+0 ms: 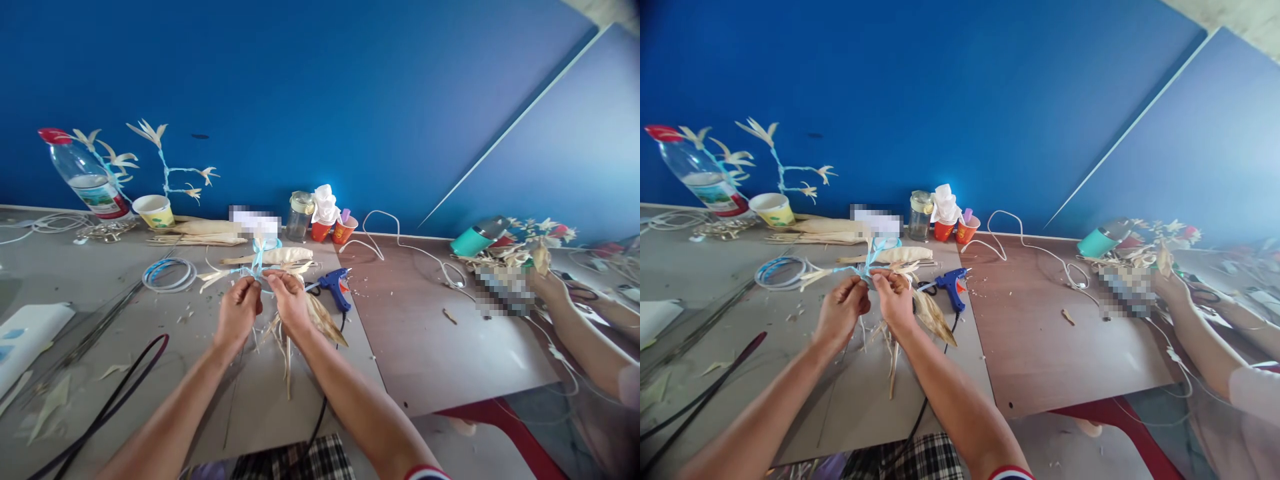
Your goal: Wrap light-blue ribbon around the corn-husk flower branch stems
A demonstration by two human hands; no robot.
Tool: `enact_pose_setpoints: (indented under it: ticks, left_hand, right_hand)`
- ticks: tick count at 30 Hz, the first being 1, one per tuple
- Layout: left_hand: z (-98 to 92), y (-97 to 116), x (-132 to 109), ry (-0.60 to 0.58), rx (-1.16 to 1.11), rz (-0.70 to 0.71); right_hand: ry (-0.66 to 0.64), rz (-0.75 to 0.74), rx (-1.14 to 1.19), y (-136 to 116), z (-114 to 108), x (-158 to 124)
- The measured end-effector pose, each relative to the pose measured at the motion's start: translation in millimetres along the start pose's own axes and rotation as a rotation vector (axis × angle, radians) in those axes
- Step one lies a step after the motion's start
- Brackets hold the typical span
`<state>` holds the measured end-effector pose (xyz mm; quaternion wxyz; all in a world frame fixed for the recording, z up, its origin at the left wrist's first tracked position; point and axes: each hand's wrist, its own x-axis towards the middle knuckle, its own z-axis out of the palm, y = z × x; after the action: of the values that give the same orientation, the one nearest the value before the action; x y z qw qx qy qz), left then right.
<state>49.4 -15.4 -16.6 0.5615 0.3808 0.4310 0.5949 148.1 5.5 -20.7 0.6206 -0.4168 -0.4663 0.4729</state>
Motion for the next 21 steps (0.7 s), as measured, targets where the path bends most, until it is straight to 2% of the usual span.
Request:
enact_pose_setpoints:
  ticks: [3, 5, 8, 14, 21]
  left_hand:
    - [1.4, 2.0, -0.3, 0.087, 0.012, 0.039]
    - [3.0, 4.2, -1.5, 0.096, -0.018, 0.033]
    - [5.8, 7.9, -4.0, 0.069, -0.087, 0.016]
    - [8.4, 15.0, -4.9, 0.058, -0.172, 0.038]
    - [6.1, 11.9, -2.2, 0.003, -0.19, 0.063]
  right_hand:
    - [-0.011, -0.086, -0.204, -4.0, 0.1, -4.4]
    - [0.0, -0.092, -0.288, -5.5, 0.2, -6.2]
    - [0.013, -0.066, -0.307, -3.1, -0.5, -6.0]
    - [0.019, -0.106, -0.352, 5.2, -3.4, -3.5]
    - [-0.018, -0.001, -0.414, -14.0, -1.1, -7.7]
